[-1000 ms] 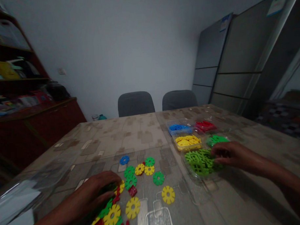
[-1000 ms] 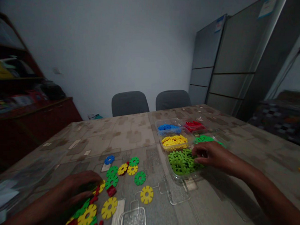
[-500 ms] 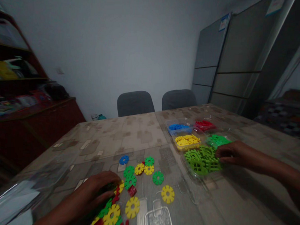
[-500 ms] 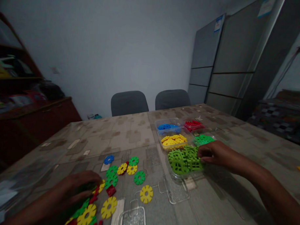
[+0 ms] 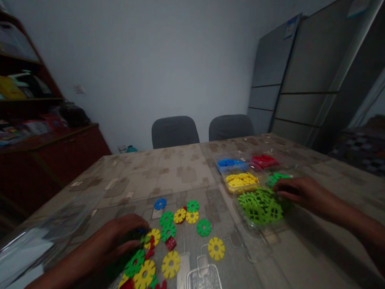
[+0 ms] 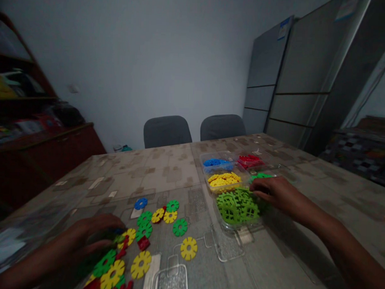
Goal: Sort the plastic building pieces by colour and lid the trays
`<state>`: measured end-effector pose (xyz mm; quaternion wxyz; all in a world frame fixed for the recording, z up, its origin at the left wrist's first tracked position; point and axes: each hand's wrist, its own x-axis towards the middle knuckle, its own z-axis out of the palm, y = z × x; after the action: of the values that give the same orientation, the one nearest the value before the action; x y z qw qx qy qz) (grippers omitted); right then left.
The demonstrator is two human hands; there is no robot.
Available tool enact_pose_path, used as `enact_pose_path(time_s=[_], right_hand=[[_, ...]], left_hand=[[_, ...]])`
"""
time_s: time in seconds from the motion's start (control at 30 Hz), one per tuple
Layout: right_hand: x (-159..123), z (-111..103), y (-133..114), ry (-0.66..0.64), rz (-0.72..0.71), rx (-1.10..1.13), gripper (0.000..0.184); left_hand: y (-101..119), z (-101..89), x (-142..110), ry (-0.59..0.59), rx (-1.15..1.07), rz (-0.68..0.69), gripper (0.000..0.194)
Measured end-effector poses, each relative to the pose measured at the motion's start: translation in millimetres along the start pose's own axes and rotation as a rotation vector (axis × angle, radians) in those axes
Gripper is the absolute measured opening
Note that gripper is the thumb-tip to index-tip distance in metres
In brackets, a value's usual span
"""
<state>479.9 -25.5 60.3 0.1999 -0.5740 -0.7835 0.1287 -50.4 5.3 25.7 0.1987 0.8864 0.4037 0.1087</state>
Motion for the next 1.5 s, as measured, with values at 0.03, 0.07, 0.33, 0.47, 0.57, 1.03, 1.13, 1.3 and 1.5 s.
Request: enact_pose_path(time_s=[0.03, 0.07, 0.33, 0.47, 0.57, 1.03, 1.13, 1.3, 1.5], right_hand=[[0, -3, 0, 0.039, 0.006, -0.025, 0.024], [0, -5, -2, 0.066, 0.01, -0.045, 0.027], [6, 27, -41, -0.065, -0.048, 0.008, 0.026], [7, 32, -35, -0.106, -0.052, -0.007, 0.022], [7, 30, -31, -0.107, -0.073, -0.012, 0.019], [1, -2, -5, 0.08, 0.084, -0.006, 0.027], [-1, -5, -11, 0.079, 0.096, 0.007, 0.029], [-10, -28, -11, 0.359, 0.227, -0.081, 0.039], [-20, -42, -24, 0.861, 0.386, -0.041, 0.038]], left_hand=[[-1, -0.9, -1, 0.002, -0.004, -0.003, 0.024], [-2, -1.8, -1, 0.008, -0.005, -0.005, 0.025], [1, 0.8, -3, -0.011, -0.01, -0.03, 0.026], [2, 2.1, -1, -0.02, -0.028, -0.029, 0.026], [5, 2.2, 0, -0.032, -0.02, -0.027, 0.024], [-5, -3.4, -6, -0.013, 0.045, -0.049, 0.028], [-8, -7.1, -9, 0.042, 0.046, -0.078, 0.03], [-2, -13.8, -15, 0.056, 0.056, -0.183, 0.036], [25, -19.2, -9, 0.005, 0.127, -0.18, 0.036]])
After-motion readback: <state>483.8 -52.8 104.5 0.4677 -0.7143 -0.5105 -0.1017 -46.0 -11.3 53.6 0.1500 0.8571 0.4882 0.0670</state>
